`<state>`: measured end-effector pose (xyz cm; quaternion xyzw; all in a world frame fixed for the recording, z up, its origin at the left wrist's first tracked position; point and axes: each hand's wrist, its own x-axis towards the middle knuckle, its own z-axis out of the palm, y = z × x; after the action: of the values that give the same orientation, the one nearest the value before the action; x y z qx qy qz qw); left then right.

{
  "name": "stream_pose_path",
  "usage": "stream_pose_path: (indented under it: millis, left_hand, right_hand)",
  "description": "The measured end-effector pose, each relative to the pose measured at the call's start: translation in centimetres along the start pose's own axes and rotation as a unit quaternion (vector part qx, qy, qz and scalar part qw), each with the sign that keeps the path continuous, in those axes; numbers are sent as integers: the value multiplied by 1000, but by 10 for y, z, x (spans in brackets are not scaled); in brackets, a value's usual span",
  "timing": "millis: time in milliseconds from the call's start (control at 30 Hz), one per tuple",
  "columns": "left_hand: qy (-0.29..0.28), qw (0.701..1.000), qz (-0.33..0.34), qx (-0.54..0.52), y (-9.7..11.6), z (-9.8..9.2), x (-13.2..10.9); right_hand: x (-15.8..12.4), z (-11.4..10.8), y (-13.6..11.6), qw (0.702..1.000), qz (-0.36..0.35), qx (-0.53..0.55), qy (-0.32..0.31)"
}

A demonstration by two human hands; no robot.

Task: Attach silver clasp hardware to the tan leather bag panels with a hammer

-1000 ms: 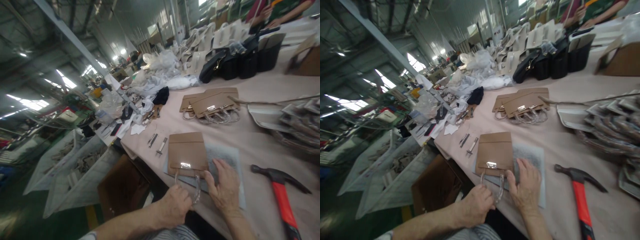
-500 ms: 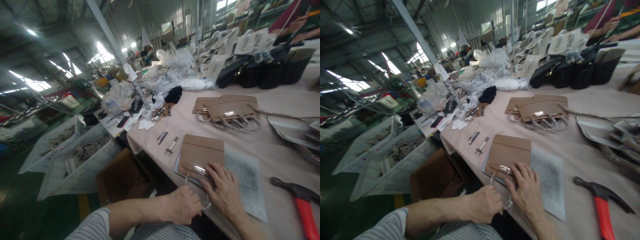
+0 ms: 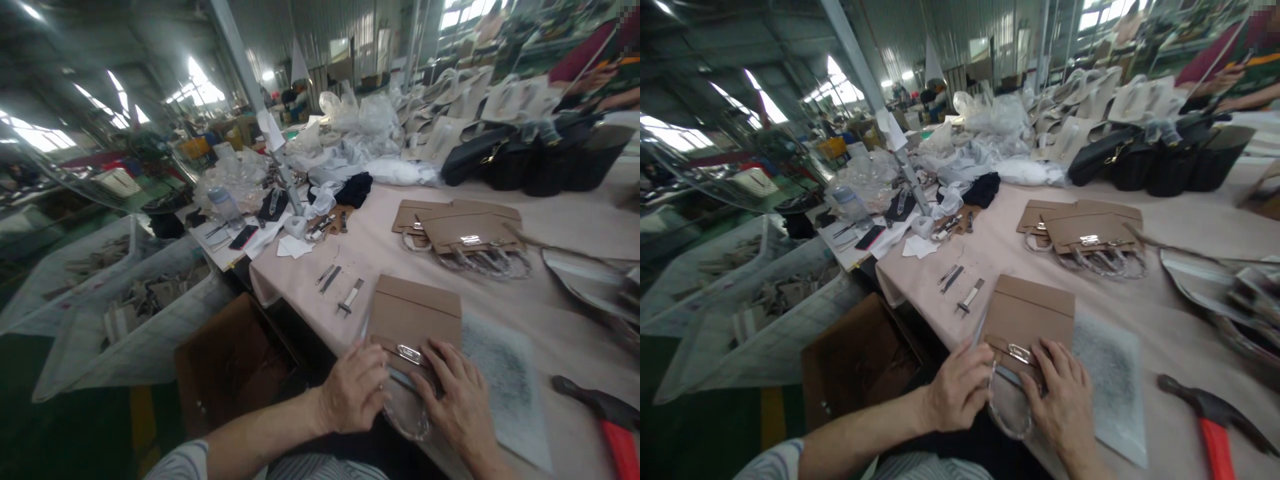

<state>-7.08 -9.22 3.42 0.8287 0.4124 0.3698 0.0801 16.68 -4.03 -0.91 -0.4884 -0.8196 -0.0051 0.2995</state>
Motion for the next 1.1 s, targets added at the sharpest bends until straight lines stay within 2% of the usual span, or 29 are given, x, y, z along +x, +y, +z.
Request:
stream_pose_path:
  millis: [67,133,233,333,433,567,733,900,1100]
  left_hand:
    - [51,989,-136,-39,-16,7,2]
    - [59,965,-241,-86,-29,23,5]
    - [61,938,-311,-139,-34,47,9]
    - [56,936,-313,-152,-28,59,7]
    - [59,935,-314,-154,-21,62,6]
    - [65,936,-307,-160,-14,68,13]
    - [39,941,-299,-153,-8,72,20]
    - [-1,944,-290,-160,-18,63,22]
    - [23,952,-240,-189,-33,62,22]
  right_hand:
    - [-1,1,0,1000,3,-3,-1]
    - [-1,1,1,1000,2,-2,-2]
    - [-2,-2,5,1000,-1,-1,-3]
    - [-4,-8,10,1000,-15,-3,-8]
    - [-6,-12,14,1000,-26,-5,-14]
    - [-9,-17,18,1000,-5,-24,-12]
    - [-10,-21,24,999,-9,-32,-12]
    - [-9,-23,23,999,-4,-24,-23]
    - [-9,-25,23,999,7,-11,-34]
